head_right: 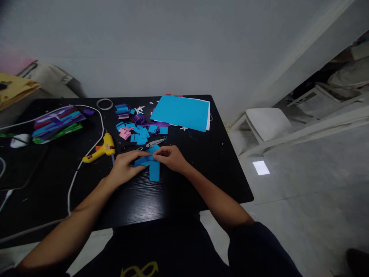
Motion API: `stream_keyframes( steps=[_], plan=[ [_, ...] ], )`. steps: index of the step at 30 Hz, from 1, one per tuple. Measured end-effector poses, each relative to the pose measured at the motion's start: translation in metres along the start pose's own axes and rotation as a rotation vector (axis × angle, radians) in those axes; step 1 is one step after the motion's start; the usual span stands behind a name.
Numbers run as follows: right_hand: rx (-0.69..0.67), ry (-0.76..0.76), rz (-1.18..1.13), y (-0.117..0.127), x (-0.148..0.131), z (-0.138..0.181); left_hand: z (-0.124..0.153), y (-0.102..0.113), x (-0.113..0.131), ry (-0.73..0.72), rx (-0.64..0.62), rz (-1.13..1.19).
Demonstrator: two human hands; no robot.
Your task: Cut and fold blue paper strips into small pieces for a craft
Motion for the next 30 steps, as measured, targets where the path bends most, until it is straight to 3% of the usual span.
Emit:
stream_keyframes(
  steps=[24, 30],
  plan=[
    [-0.161, -0.106, 0.134, -0.001, 0.006, -0.001, 0.000, -0.013, -0.001, 0.068, -0.067, 0.143],
    [-0.129, -0.083, 0.265, 0.001, 0.003, 0.001, 0.003, -0.020, -0.001, 0.043, -0.101, 0.139]
  ],
)
Point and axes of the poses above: each hand's wrist, its own z-axis away from the middle knuckle, its own y-axis out of the back of the hand, x = y × z, the point moved 6 cm from there along -z, towards the middle knuckle, and after that the axes turned 14 degrees about -y, right-handed, at the moved point
